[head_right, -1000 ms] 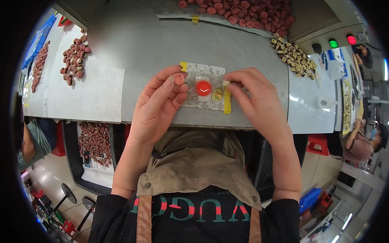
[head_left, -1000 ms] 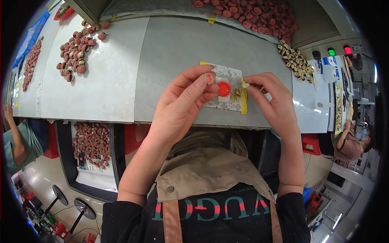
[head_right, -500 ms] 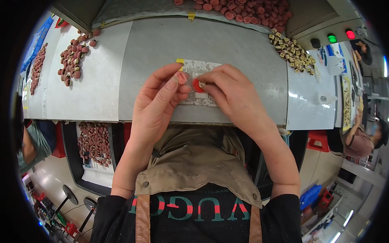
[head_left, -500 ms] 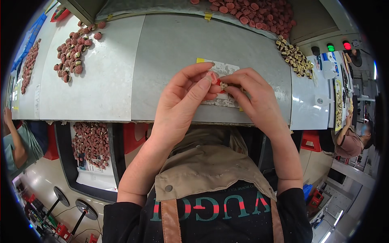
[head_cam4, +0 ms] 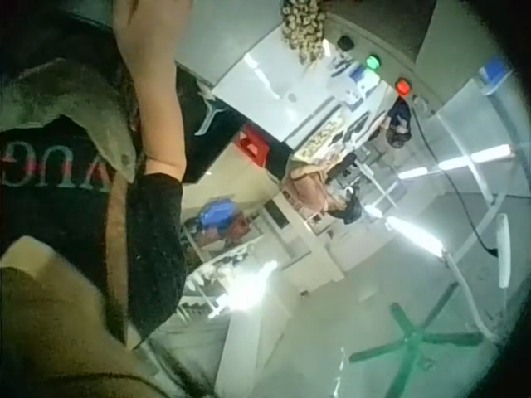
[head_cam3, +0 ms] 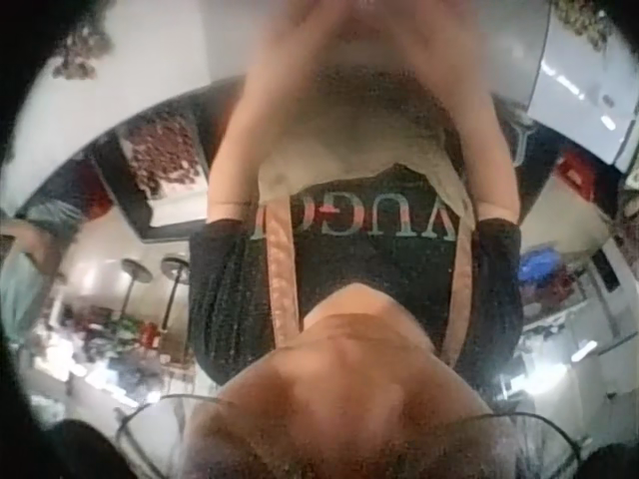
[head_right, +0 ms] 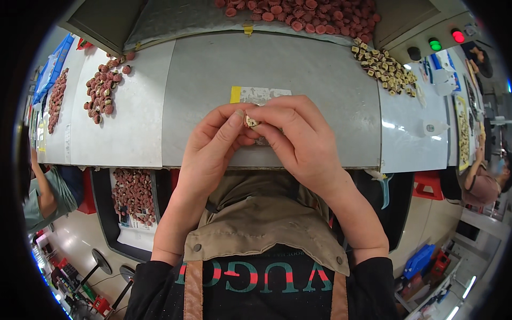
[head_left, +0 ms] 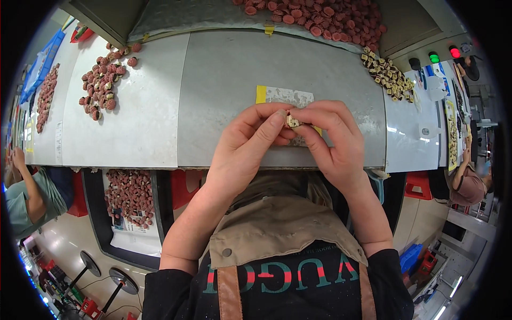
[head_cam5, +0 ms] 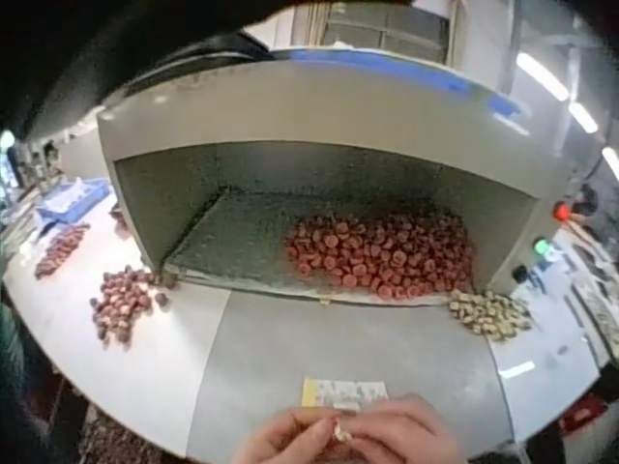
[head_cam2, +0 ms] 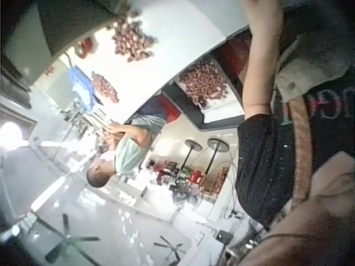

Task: The person dispenses liquid from a bottle onto a pad, then repeatedly dips small figurine pieces into the liquid and attaches them to pink base pieces by hand.

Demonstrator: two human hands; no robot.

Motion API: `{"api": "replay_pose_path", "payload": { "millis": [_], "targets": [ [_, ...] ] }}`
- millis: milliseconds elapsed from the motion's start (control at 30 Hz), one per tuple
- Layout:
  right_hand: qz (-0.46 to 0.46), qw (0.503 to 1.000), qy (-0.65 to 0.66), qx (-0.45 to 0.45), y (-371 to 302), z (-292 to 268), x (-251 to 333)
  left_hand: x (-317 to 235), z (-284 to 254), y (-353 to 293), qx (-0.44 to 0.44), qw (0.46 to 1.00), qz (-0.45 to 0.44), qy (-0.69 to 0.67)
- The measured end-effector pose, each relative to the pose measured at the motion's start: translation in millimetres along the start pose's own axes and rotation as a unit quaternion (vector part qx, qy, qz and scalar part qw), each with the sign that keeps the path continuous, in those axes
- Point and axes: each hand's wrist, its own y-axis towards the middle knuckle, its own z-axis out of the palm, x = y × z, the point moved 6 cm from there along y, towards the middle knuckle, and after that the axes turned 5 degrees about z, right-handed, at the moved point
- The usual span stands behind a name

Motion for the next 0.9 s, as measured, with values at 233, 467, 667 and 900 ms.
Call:
{"api": "replay_pose_path", "payload": {
  "millis": [233, 467, 667, 900],
  "targets": [
    [0.07, 0.995, 0.063, -0.035, -11, 6, -9, -3, 8, -11, -0.036, 0.977, 0.17, 0.123],
    [0.045, 0.998, 0.032, -0.043, -17, 1, -2, -8, 11, -5, -0.009, 0.992, 0.089, 0.087],
    [0.025, 0.996, 0.073, -0.036, -28, 0, -13, 1, 22, -8, 0.02, 0.988, -0.004, 0.155],
    [0.022, 0.995, 0.063, -0.077, -41, 3, -26, 15, 36, -13, 0.009, 0.92, 0.196, 0.339]
  ]
}}
